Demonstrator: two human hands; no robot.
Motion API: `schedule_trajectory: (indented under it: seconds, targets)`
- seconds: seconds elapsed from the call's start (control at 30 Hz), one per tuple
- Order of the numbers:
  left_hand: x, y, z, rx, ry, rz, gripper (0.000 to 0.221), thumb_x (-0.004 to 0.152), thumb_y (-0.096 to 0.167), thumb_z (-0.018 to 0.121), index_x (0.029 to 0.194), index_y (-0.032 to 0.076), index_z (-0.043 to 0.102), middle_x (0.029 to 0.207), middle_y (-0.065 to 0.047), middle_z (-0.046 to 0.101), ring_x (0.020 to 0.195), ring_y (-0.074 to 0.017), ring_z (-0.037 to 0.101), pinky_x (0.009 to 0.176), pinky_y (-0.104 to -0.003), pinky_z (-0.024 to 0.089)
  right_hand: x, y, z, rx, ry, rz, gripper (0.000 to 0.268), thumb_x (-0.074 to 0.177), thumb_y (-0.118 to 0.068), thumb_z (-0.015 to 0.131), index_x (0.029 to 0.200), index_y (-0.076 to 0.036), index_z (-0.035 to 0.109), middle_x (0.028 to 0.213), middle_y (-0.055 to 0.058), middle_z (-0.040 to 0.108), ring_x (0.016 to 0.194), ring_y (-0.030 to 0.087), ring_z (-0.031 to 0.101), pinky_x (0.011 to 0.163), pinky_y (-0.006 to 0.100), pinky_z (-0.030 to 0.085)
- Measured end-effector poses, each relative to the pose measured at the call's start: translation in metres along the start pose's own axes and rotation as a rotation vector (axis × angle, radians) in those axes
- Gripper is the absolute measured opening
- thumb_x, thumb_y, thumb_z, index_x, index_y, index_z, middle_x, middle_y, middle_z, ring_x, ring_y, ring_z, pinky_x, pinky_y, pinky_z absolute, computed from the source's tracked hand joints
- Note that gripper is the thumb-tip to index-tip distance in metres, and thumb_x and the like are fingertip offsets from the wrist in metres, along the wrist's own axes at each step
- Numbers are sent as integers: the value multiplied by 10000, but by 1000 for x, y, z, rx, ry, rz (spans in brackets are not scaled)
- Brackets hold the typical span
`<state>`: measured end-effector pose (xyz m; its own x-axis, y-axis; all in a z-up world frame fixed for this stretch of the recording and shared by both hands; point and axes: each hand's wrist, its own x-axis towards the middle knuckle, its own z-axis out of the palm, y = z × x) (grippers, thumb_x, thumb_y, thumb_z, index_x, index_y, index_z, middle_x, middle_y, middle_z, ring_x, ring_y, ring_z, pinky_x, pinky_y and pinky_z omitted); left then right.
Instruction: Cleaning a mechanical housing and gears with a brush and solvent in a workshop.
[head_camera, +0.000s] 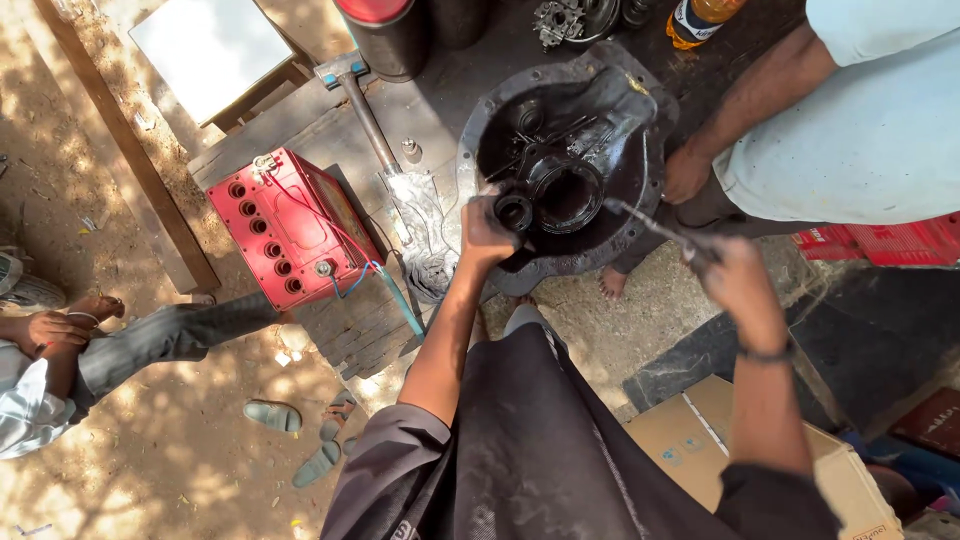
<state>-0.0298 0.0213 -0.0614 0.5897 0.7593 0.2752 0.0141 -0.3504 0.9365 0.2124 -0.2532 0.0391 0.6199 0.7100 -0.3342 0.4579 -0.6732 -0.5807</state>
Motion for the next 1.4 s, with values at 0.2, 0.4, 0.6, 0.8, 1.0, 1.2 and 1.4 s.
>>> schedule_trajectory:
  seconds: [0.2,0.4,0.6,0.8,1.0,1.2,1.4]
  targets:
    - [6,3,1,272,-125,-119,215,721,32,813,930,0,775,749,-140,754,604,-225,671,610,-352,527,-49,-67,82,334,-20,-138,354,978,-153,674,1325,-114,733,751,78,711,512,144,511,455,344,391]
    - [9,29,-6,134,-13,178,509,672,-66,707,1175,7,700,1103,-143,740,951,-257,737,825,-332,596,-49,-124,91,-62,251,-554,463,866,-33,606,1328,-16,643,1062,260,724,788,339,716,692,403,575]
    - [5,29,-2,19,4,284,438,670,-56,724,1098,37,695,1074,-149,729,936,-281,713,815,-344,574,-59,-134,101,-112,138,-427,415,894,-55,609,1283,85,647,871,291,700,617,358,687,609,445,548]
    - [9,50,-11,90,-15,294,333,765,-17,683,1097,8,700,1087,-184,708,962,-347,697,837,-360,572,-15,-169,125,-102,87,-452,161,874,-99,637,928,44,687,721,249,656,643,387,667,592,468,525]
    - [9,45,-8,36,-75,325,444,738,63,730,1174,4,668,1123,-208,693,1044,-400,656,935,-418,530,-24,-175,128,-239,414,-825,74,795,-72,646,723,-54,648,627,163,610,582,343,642,550,461,503]
    - [17,34,-13,93,-159,295,543,621,69,717,1159,9,666,1124,-209,675,1015,-436,618,906,-442,518,-20,-170,135,-226,200,-641,141,857,-89,613,726,-52,651,606,148,611,541,309,639,507,426,490]
    - [17,11,-7,135,-153,373,436,734,51,696,1169,39,675,1251,-214,661,1153,-447,586,1017,-466,487,-21,-192,110,148,122,-506,161,938,-118,618,960,25,689,666,248,606,574,403,634,506,475,465]
